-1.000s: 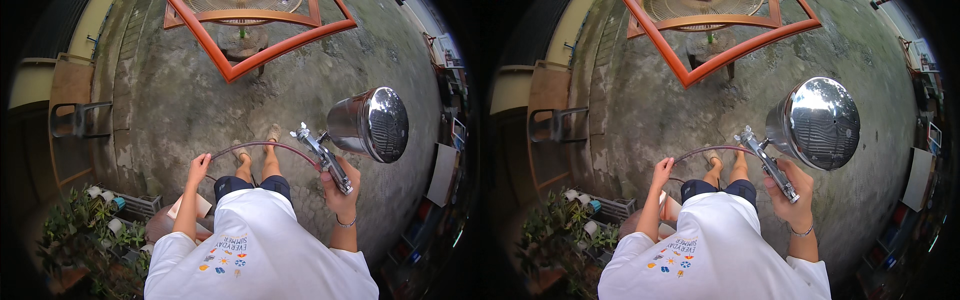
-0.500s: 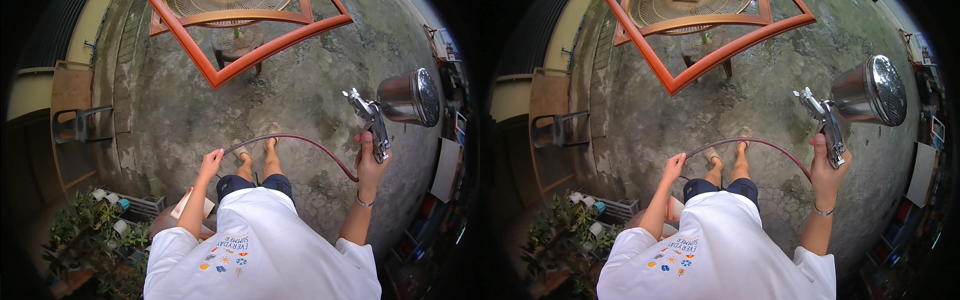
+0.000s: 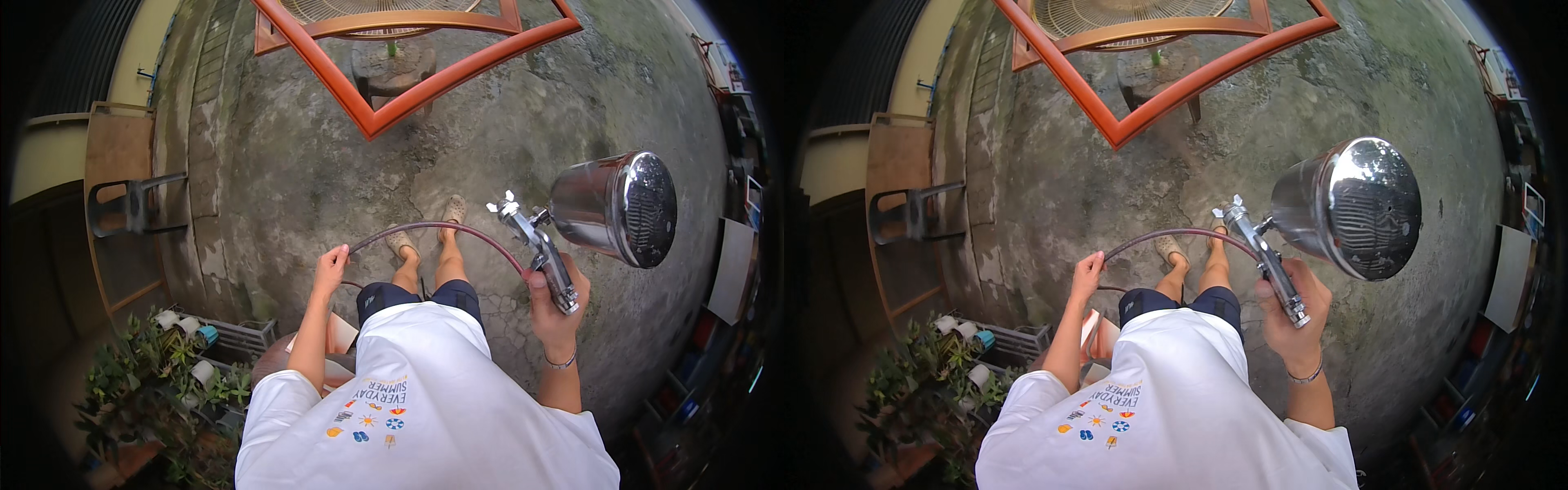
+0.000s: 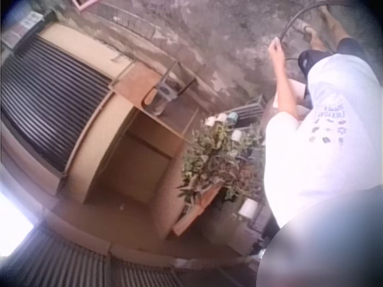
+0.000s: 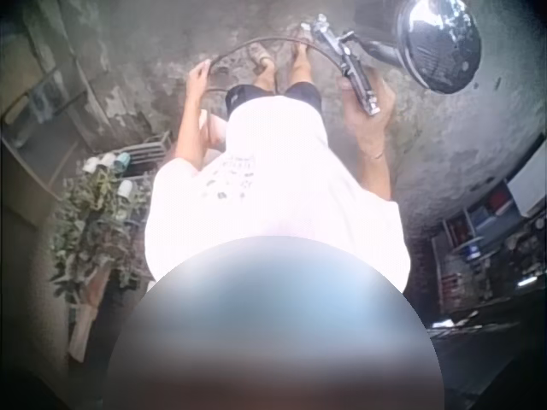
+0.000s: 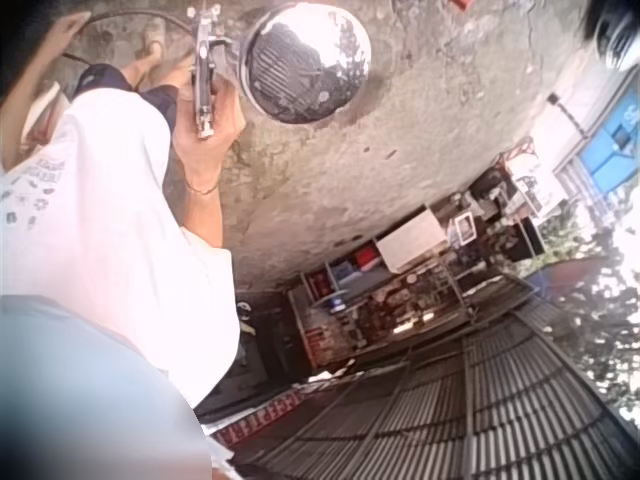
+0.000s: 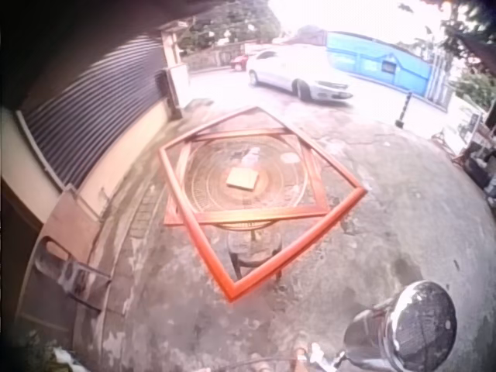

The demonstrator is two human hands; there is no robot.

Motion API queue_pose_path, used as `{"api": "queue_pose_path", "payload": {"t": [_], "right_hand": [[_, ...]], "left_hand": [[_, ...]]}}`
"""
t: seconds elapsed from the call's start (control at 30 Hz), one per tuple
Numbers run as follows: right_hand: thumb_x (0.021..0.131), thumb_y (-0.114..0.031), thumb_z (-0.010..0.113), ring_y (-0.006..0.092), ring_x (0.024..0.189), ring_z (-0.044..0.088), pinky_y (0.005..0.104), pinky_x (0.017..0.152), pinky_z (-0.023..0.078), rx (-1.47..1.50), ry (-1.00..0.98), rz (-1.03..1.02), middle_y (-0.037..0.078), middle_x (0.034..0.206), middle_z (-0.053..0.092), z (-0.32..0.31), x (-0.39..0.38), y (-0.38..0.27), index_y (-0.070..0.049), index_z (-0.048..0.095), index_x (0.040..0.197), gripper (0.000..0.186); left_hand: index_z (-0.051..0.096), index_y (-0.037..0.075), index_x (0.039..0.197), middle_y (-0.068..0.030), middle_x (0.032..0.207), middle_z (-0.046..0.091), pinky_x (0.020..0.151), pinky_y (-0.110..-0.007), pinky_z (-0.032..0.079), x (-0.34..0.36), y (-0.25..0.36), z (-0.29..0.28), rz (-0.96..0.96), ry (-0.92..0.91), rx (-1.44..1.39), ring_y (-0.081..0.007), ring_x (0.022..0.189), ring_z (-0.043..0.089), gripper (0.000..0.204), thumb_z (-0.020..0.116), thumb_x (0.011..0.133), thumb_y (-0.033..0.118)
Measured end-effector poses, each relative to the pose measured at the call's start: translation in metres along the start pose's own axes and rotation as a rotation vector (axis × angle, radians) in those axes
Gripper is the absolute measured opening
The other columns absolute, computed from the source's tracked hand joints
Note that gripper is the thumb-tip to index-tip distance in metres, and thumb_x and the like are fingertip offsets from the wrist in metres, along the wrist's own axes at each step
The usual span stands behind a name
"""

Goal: The person pours paint into a spray gun, then walks outside to spray paint a wooden frame resting on a fan. The person applies paint to the frame from multiple angles.

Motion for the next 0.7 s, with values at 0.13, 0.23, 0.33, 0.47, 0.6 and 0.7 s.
{"api": "queue_pose_path", "payload": {"t": [0.13, 0.23, 0.33, 0.47, 0.6, 0.7], "right_hand": [[0.09, -0.034, 0.07, 0.0151, 0.061, 0.061, 0.0274, 0.057, 0.046, 0.071, -0.135, -0.144, 0.007, 0.073, 0.065, 0.033, -0.017, -0.029, 0.003, 0.061, 0.089, 0.038], [0.088, -0.034, 0.071, 0.0181, 0.064, 0.063, 0.0282, 0.06, 0.048, 0.057, -0.154, -0.227, 0.007, 0.074, 0.066, 0.036, -0.014, -0.033, 0.002, 0.062, 0.089, 0.037], [0.087, -0.024, 0.073, 0.0168, 0.061, 0.061, 0.027, 0.058, 0.045, -0.001, -0.169, -0.122, 0.008, 0.073, 0.065, 0.021, 0.007, -0.019, 0.002, 0.065, 0.094, 0.029], [0.091, -0.021, 0.07, 0.0116, 0.063, 0.059, 0.0246, 0.058, 0.044, 0.031, 0.004, 0.004, 0.007, 0.074, 0.064, -0.02, 0.05, 0.019, 0.004, 0.066, 0.097, 0.026], [0.094, -0.022, 0.068, 0.0097, 0.065, 0.059, 0.0237, 0.059, 0.044, 0.098, 0.137, 0.002, 0.004, 0.076, 0.065, -0.058, 0.096, 0.047, 0.005, 0.066, 0.095, 0.027], [0.094, -0.023, 0.068, 0.0081, 0.063, 0.058, 0.0227, 0.057, 0.044, 0.079, 0.193, 0.0, 0.002, 0.072, 0.065, -0.086, 0.126, 0.067, 0.004, 0.067, 0.095, 0.028]], "left_hand": [[0.056, 0.003, 0.07, 0.001, 0.059, 0.041, 0.056, -0.028, 0.034, -0.006, -0.012, -0.026, -0.018, 0.041, 0.017, -0.0089, 0.06, 0.041, 0.05, 0.052, 0.1, 0.043], [0.056, 0.002, 0.07, 0.0007, 0.058, 0.042, 0.056, -0.028, 0.034, -0.011, -0.013, -0.035, -0.01, 0.071, 0.018, -0.0089, 0.059, 0.041, 0.049, 0.053, 0.1, 0.04], [0.055, 0.002, 0.069, -0.0001, 0.058, 0.042, 0.055, -0.028, 0.034, -0.013, -0.006, -0.029, 0.017, 0.067, 0.019, -0.009, 0.059, 0.041, 0.048, 0.053, 0.1, 0.038], [0.054, 0.001, 0.069, -0.0008, 0.058, 0.041, 0.055, -0.029, 0.034, -0.014, 0.032, 0.0, 0.038, 0.024, 0.01, -0.0091, 0.059, 0.04, 0.048, 0.052, 0.1, 0.037], [0.053, 0.0, 0.07, -0.0017, 0.058, 0.04, 0.054, -0.029, 0.033, -0.007, 0.058, 0.035, 0.062, 0.004, -0.026, -0.0091, 0.058, 0.039, 0.047, 0.052, 0.101, 0.035], [0.052, 0.0, 0.069, -0.0029, 0.056, 0.04, 0.053, -0.03, 0.033, -0.005, 0.085, 0.054, 0.076, 0.006, 0.003, -0.0094, 0.056, 0.039, 0.045, 0.052, 0.101, 0.032]]}}
Point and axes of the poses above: each hand's wrist, its own x-axis towards the middle knuckle, its own z-axis out of the palm, y = z × x, the point moved 5 cm from there along x, towards the middle knuckle
